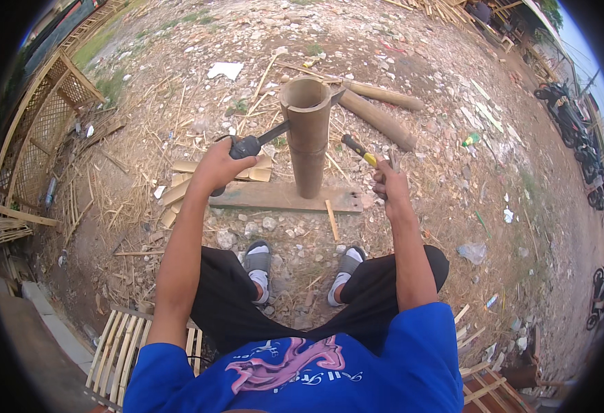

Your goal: The person splits bamboo stalks by positioning a knife blade against the bamboo and striking it repeatedly with a hammer.

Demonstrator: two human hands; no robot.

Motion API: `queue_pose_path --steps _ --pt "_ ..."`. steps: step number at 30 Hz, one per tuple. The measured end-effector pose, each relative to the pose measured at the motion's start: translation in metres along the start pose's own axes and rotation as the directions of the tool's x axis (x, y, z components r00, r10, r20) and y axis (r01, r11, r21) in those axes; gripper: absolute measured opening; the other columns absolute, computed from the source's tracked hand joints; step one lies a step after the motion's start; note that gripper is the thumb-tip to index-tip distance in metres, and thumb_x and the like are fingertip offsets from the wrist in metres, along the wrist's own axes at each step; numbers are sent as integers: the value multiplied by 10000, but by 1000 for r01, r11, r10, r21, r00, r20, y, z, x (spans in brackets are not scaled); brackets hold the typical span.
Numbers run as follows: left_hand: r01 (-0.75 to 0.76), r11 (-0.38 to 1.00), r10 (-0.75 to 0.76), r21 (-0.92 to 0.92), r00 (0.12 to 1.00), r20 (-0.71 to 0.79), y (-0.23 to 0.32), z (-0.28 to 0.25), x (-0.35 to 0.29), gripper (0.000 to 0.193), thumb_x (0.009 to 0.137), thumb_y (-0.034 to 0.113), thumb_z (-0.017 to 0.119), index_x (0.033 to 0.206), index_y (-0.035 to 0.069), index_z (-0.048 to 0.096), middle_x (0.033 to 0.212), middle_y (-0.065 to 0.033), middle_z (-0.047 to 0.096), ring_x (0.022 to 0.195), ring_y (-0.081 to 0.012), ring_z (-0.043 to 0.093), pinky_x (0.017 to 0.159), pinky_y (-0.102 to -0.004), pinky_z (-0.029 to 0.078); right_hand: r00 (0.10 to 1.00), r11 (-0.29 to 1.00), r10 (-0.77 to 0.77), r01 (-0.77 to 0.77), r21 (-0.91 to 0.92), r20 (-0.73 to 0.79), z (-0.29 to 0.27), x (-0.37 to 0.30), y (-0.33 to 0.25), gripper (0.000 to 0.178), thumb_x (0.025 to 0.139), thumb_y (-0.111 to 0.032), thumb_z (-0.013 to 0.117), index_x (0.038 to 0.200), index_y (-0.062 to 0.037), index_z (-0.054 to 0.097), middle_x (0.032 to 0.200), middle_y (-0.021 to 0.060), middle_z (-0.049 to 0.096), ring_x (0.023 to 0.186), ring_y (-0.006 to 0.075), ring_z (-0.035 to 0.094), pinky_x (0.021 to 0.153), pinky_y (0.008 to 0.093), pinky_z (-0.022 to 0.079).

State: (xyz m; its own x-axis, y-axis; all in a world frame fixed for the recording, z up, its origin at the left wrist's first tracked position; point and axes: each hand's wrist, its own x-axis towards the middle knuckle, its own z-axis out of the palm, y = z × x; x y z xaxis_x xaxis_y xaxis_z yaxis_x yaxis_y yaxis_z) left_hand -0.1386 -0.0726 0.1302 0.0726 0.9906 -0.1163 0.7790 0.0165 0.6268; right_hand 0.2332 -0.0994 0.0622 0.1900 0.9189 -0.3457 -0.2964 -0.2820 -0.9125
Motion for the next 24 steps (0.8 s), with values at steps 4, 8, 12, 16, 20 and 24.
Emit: queue_pose_path --steps 4,8,12,16,20,24 --pt "-40 999 38 -21 997 -72 -2 1 6 591 707 452 761 1012 -41 645 863 -197 676 794 -306 664 724 -389 508 917 920 -391 387 59 74 22 -17 -38 214 945 -253 669 895 -103 524 681 -40 446 535 44 391 448 192 277" --pt "-15 1000 15 -3 999 -38 10 9 21 604 711 423 764 1087 -33 640 909 -184 677 813 -283 659 750 -373 505 697 711 -703 691 131 141 2 19 -5 197 951 -214 655 885 -75 532 655 -38 463 538 56 387 495 241 310" --pt "-61 998 62 18 996 -63 12 21 31 598 702 409 778 1078 -36 643 904 -183 681 801 -281 658 746 -373 504 787 806 -532 584 -100 311 -8 33 15 185 939 -176 663 1060 -50 600 664 -63 440 561 36 357 503 221 292" --pt "-63 998 63 8 997 -47 10 22 39 581 698 409 790 1053 -30 654 901 -175 687 795 -272 660 741 -370 504 828 843 -510 535 -55 230 5 27 19 410 912 -138 674 1286 -97 511 712 -65 452 590 31 390 522 202 311" --pt "-97 995 95 -20 993 -72 8 26 41 576 672 423 788 1014 -25 670 787 -166 667 721 -270 654 667 -380 500 837 784 -493 546 -295 238 -9 30 12 504 894 -143 682 1353 -94 480 708 -69 449 577 25 397 521 186 323" --pt "-70 998 70 1 995 -65 -5 22 42 589 672 418 788 1037 -29 672 800 -168 673 725 -278 655 677 -383 500 816 813 -525 565 -141 243 -3 13 -32 355 945 -118 624 1271 -41 506 682 -65 425 548 17 349 503 194 312"
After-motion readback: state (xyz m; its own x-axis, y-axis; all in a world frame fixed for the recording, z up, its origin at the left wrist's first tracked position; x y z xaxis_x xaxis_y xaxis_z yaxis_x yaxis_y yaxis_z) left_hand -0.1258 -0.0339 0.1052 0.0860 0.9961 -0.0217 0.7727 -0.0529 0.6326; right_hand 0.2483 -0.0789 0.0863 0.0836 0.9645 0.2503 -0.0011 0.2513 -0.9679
